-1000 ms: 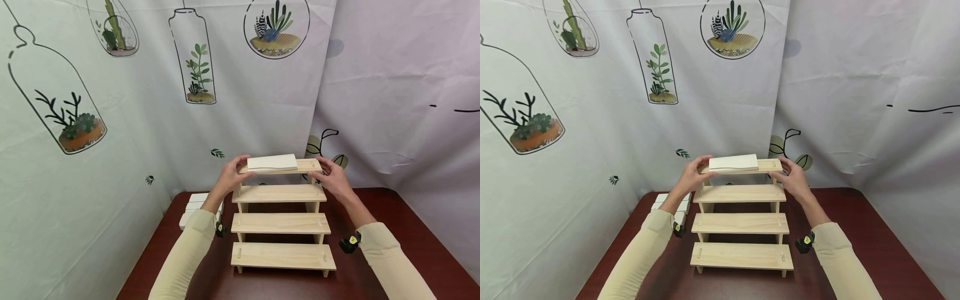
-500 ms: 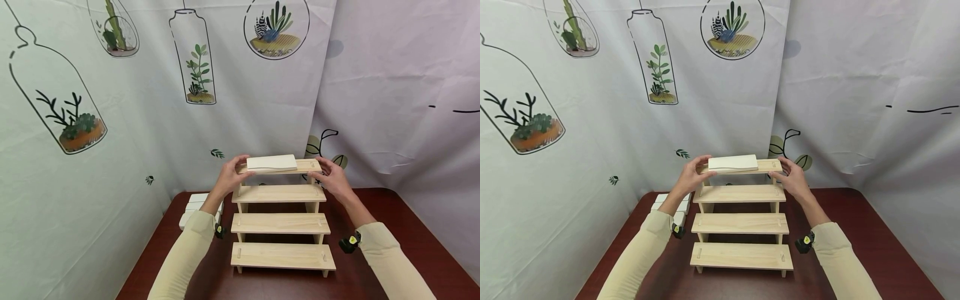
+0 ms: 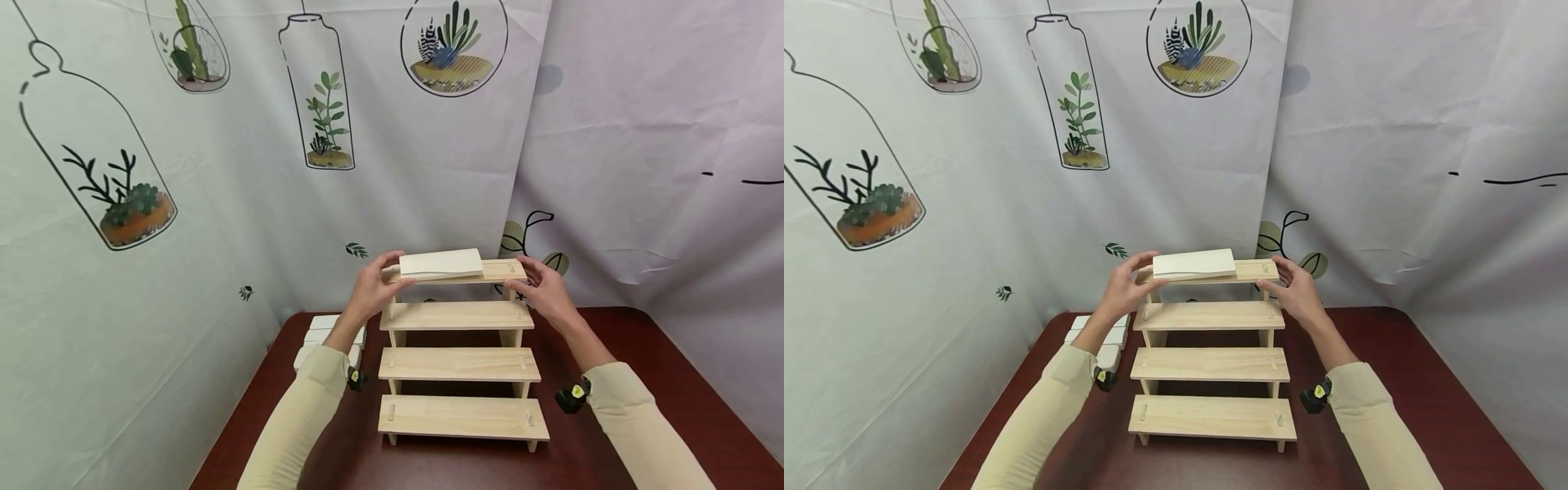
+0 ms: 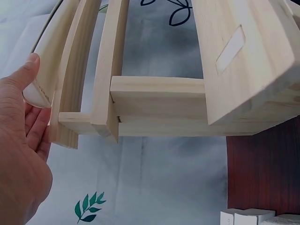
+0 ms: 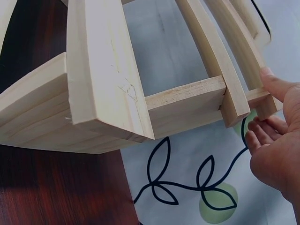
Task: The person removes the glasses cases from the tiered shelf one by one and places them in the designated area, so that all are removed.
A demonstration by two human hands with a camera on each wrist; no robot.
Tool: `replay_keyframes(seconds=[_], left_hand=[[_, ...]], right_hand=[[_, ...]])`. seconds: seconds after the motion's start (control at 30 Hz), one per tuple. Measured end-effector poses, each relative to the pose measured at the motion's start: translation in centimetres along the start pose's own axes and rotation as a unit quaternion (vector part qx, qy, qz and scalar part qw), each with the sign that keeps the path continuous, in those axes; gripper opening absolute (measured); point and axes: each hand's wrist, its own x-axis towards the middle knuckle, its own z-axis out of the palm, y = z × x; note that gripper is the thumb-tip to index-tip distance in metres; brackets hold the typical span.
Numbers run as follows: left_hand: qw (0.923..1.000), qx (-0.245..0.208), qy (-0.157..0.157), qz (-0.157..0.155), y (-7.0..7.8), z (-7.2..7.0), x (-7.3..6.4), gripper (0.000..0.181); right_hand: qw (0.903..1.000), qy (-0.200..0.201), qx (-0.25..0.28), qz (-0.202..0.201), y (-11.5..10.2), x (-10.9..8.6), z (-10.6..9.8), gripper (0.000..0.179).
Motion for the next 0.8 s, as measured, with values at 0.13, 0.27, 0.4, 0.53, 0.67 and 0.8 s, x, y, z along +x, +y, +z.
replay_keyframes(seconds=[0.13,0.27,0.4,0.53,0.67,0.8], left_hand=[[0.9998,-0.020,0.006,0.001,-0.1,-0.3,-0.2,0.065],[0.9990,-0.041,0.015,-0.001,-0.2,-0.6,-0.6,0.064],[0.9991,-0.038,0.019,0.001,-0.3,-0.9,-1.1,0.063],[0.9993,-0.032,0.018,0.002,-0.4,-1.2,-1.6,0.061],[0.9991,-0.037,0.018,0.009,-0.6,-1.5,-2.1,0.061],[0.9990,-0.041,0.012,0.016,-0.8,-1.9,-2.6,0.061]], right_hand=[[1.0000,0.000,-0.002,-0.001,0.0,0.1,0.0,0.081],[1.0000,-0.002,-0.007,-0.004,-0.1,0.0,-0.1,0.081],[1.0000,-0.003,-0.006,-0.005,-0.2,0.0,-0.1,0.081],[1.0000,-0.002,-0.005,-0.005,-0.1,0.1,-0.1,0.080],[1.0000,-0.002,-0.002,-0.006,0.1,0.1,-0.1,0.080],[1.0000,-0.002,-0.002,-0.006,0.2,0.1,-0.1,0.079]])
